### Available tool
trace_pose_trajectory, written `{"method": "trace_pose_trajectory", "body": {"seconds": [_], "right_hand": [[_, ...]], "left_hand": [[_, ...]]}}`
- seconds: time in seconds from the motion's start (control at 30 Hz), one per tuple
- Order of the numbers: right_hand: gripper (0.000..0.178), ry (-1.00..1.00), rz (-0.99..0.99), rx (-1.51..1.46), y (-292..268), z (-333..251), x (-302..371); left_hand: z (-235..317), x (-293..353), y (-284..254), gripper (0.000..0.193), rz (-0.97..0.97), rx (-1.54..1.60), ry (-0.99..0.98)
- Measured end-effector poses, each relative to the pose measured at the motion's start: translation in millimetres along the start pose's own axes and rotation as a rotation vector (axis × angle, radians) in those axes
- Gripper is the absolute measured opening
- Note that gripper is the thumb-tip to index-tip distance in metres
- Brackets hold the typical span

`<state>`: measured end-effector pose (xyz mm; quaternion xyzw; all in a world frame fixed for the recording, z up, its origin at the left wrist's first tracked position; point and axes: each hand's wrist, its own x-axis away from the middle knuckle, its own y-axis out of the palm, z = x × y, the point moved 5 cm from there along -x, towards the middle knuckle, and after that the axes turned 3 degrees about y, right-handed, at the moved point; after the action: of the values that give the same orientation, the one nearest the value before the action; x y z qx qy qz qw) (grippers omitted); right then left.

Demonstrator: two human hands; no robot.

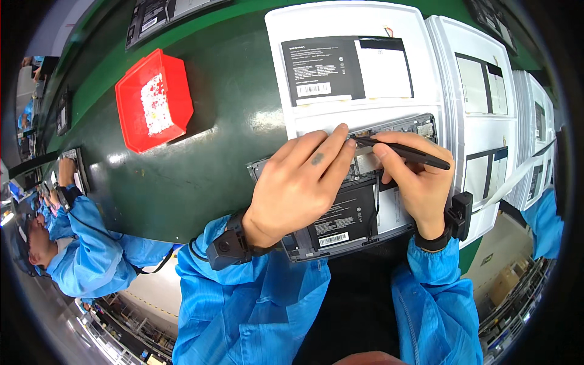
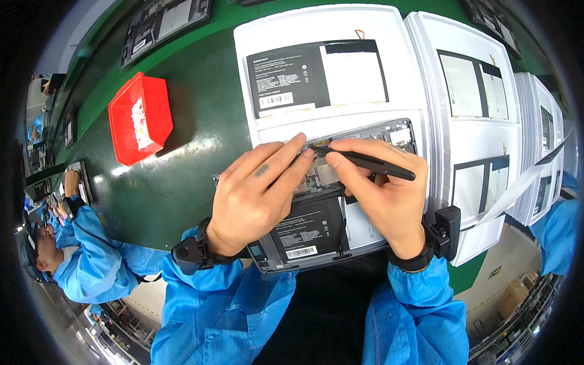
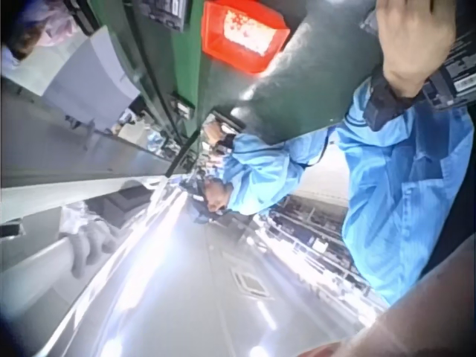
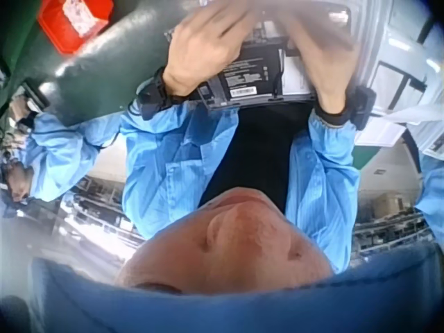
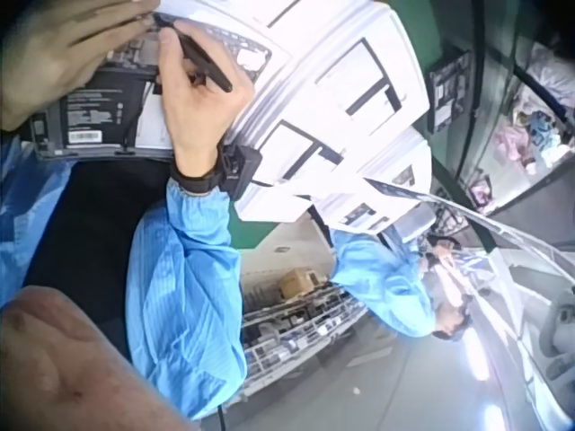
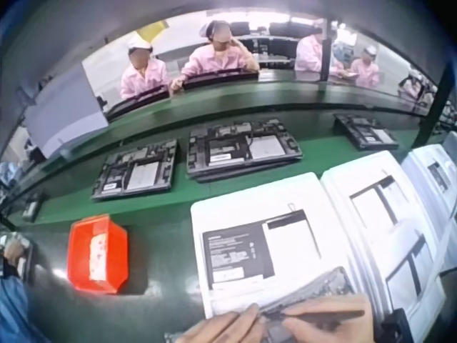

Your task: The person assembles a tablet by placing a motherboard and a battery into a plastic shell casing, using a spudger and tweezers to manipulate the components and a ribbon cable.

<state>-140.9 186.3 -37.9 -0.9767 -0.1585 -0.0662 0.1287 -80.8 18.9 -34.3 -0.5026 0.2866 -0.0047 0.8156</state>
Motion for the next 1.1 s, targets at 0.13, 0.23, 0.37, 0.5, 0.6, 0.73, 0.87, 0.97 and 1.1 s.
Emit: {"method": "trace_pose_trajectory", "body": {"seconds": [0.13,0.23,0.37,0.5,0.6,0.73,0.87,0.97,1.1], "right_hand": [[0.017,0.025,0.011,0.061,0.6,-2.3,0.0],[0.018,-0.130,0.016,0.153,3.0,-2.2,1.0],[0.017,-0.204,0.005,0.184,3.3,-4.5,4.0],[0.016,0.019,0.133,-0.155,-8.4,5.3,6.8],[0.016,0.007,0.110,-0.136,-7.1,5.4,4.7],[0.016,-0.001,0.091,-0.087,-4.0,3.8,0.7],[0.017,0.076,0.061,-0.122,-14.7,-3.6,0.1],[0.020,0.059,0.136,-0.242,-53.1,-6.3,3.6],[0.018,-0.085,0.231,-0.168,-103.1,-3.1,16.2]], "left_hand": [[-0.4,0.2,-1.1,0.040,0.000,-0.004,-0.006],[2.8,0.0,-1.9,0.040,-0.038,-0.006,-0.007],[1.7,3.6,-0.3,0.041,-0.022,-0.029,0.009],[3.1,3.9,-2.1,0.039,0.007,-0.026,0.014],[1.4,3.3,0.9,0.036,0.025,-0.006,-0.009],[0.6,0.3,-2.6,0.034,0.013,-0.006,-0.037],[4.6,-1.2,-19.7,0.038,-0.036,0.015,-0.129],[-5.4,24.8,-45.8,0.039,0.135,-0.056,-0.380],[-16.9,118.7,-56.0,0.031,-0.160,0.461,-1.083]]}}
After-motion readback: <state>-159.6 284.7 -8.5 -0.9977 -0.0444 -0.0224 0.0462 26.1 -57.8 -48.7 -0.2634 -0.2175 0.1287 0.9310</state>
